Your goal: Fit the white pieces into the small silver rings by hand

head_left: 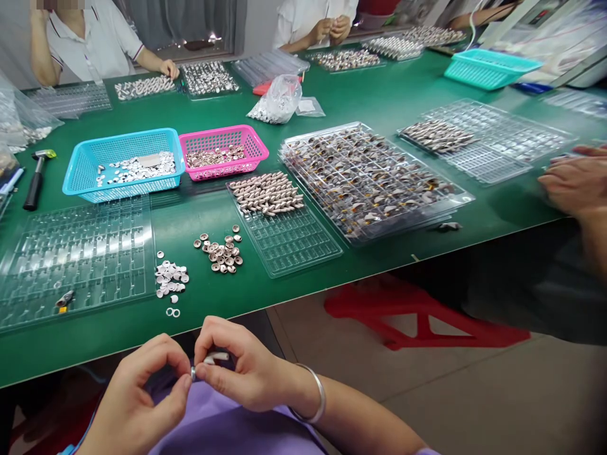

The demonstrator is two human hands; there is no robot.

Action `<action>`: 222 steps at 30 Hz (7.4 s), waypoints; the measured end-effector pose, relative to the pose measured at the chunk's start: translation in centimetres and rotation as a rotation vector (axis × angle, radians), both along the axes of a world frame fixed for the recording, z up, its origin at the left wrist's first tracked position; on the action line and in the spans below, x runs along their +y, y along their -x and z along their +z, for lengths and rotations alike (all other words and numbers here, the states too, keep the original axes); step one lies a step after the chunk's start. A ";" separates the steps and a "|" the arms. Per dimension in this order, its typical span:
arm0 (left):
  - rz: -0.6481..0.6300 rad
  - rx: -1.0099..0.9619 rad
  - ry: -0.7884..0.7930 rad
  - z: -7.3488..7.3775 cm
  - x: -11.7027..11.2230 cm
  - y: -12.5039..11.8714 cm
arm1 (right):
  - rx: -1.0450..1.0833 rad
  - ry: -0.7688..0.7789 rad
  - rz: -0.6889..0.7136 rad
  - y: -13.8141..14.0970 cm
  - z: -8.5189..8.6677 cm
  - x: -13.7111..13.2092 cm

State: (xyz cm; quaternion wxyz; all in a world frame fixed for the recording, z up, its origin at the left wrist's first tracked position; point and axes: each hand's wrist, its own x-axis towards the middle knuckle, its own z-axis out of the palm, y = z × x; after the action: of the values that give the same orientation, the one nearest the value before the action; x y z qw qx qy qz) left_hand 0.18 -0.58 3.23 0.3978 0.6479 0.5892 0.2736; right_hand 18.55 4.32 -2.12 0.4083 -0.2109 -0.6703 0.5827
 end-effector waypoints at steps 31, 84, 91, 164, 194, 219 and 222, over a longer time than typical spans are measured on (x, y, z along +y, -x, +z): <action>0.034 -0.020 -0.006 -0.7 -0.2 0.0 | 0.011 0.220 0.054 0.3 -0.3 -0.4; -0.004 0.571 -0.240 -5.2 7.4 3.9 | 0.018 0.325 -0.026 -0.8 -1.1 1.8; -0.020 0.585 -0.251 -5.3 7.2 4.1 | -0.295 -0.118 -0.107 1.2 -1.6 1.8; 0.490 -0.572 0.197 -5.4 0.5 0.8 | -0.388 -0.772 -0.179 0.0 -0.4 0.8; 0.232 0.163 -0.642 -5.6 0.1 0.1 | -0.246 -0.309 -0.187 -0.7 1.5 -1.0; 0.402 -0.335 -0.246 -5.6 -0.6 -0.7 | -0.165 0.270 -0.140 0.8 1.2 0.6; 0.378 -0.314 -0.261 -5.7 -0.7 -0.6 | -0.163 0.269 -0.139 0.8 1.1 0.6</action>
State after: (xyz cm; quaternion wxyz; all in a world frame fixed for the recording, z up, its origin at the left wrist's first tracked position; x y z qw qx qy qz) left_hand 0.77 -1.28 -2.43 0.3394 0.5217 0.5907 0.5135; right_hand 17.72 4.90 -1.02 0.3599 -0.3559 -0.6009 0.6187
